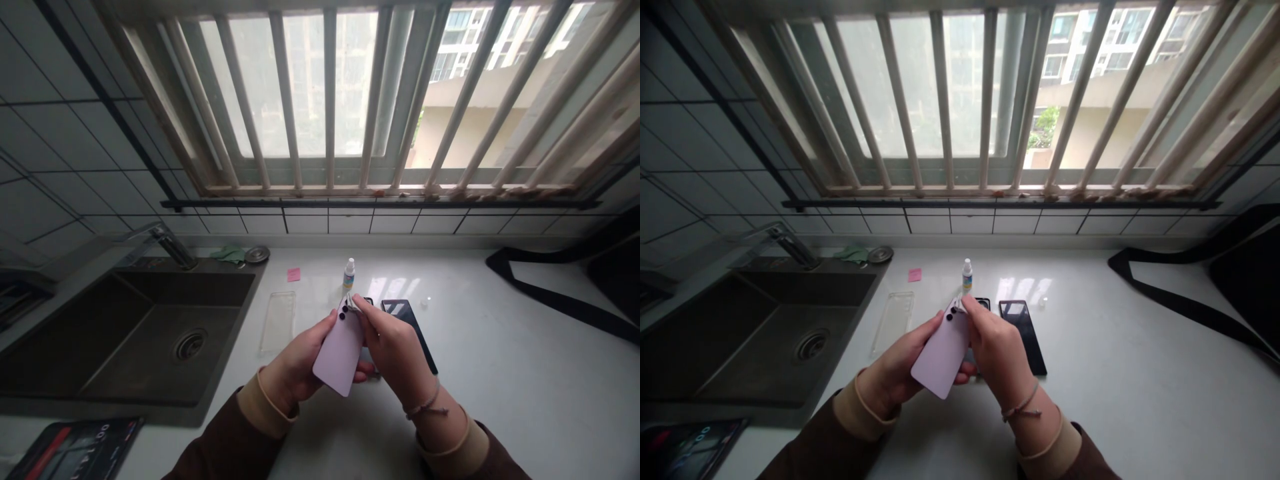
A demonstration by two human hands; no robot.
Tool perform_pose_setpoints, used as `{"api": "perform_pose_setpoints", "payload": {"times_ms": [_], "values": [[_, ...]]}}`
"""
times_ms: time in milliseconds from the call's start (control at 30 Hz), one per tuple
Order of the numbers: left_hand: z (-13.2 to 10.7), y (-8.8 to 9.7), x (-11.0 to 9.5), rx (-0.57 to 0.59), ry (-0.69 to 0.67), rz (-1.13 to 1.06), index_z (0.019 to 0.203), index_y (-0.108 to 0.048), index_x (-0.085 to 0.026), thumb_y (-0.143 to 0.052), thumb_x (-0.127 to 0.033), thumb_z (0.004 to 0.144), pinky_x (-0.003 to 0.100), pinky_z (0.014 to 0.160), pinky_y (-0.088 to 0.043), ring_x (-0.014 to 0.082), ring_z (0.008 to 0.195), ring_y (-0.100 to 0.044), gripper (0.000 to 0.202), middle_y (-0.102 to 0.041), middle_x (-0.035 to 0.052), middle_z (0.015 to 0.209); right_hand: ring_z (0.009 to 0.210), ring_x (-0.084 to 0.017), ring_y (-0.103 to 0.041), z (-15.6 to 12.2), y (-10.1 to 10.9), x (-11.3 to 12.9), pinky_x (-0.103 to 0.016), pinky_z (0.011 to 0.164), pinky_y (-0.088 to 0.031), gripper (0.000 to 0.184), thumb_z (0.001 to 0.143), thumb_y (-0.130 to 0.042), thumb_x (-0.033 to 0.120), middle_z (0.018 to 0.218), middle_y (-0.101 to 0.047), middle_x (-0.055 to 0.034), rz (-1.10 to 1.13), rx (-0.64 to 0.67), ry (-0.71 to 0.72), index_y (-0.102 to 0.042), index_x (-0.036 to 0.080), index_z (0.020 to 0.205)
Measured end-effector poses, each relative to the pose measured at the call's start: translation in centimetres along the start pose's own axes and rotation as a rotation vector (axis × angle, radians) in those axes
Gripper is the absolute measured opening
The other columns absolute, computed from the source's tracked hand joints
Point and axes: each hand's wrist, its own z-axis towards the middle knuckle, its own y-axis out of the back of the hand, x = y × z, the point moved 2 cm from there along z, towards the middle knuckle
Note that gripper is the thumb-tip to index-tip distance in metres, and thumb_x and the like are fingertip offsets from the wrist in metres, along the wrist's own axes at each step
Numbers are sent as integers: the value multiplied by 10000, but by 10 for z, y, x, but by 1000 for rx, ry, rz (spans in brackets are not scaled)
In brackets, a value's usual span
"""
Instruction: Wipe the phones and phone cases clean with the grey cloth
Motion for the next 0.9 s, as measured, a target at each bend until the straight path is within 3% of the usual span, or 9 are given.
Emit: {"api": "perform_pose_setpoints", "payload": {"times_ms": [133,233,300,400,567,800,900], "values": [[5,3,-1,-30,-13,-6,1424,-624,-96,-474,-622,1064,407,753,-632,298,765,-788,654,-779,209,1077,1295,-279,-726,-1,-8,4,-408,1133,-604,462,1037,-501,49,1432,-722,-121,-19,56,146,-693,177,1437],[10,5,-1,-70,-36,-62,1422,-628,-108,-478,-594,1073,384,709,-619,276,728,-769,617,-787,172,1021,1305,-280,-719,-1,-9,6,-425,1123,-614,463,1018,-509,19,1434,-717,-138,-13,146,225,-688,147,1425],[13,7,-3,-124,-82,-146,1391,-641,-83,-488,-522,1091,355,773,-619,250,784,-772,553,-792,158,1024,1305,-278,-719,-2,-10,9,-431,1121,-616,458,1009,-522,7,1428,-719,-148,6,192,277,-683,133,1419],[16,11,-5,-207,-122,-232,1320,-662,-18,-467,-461,1110,320,870,-604,232,859,-775,527,-797,182,1033,1300,-257,-722,-5,-9,16,-408,1141,-598,434,994,-565,3,1408,-734,-141,56,241,328,-695,137,1386],[14,15,-10,-279,-132,-193,1302,-657,41,-413,-521,1108,355,790,-615,286,838,-787,642,-797,243,989,1313,-199,-711,-8,-7,30,-335,1188,-549,405,1022,-558,17,1398,-748,-100,150,274,411,-698,166,1372],[7,16,-20,-367,-191,-225,1274,-685,-15,-446,-515,1096,326,699,-613,238,700,-763,583,-808,213,968,1316,-174,-708,-8,0,48,-308,1219,-521,346,1046,-594,50,1348,-780,-61,266,260,477,-715,185,1340],[7,17,-24,-401,-243,-243,1295,-684,-34,-445,-503,1101,313,707,-608,233,728,-766,561,-811,199,975,1200,-164,-774,-7,6,53,-278,1122,-596,356,1057,-580,68,1270,-815,-44,406,275,396,-712,214,1353]]}}
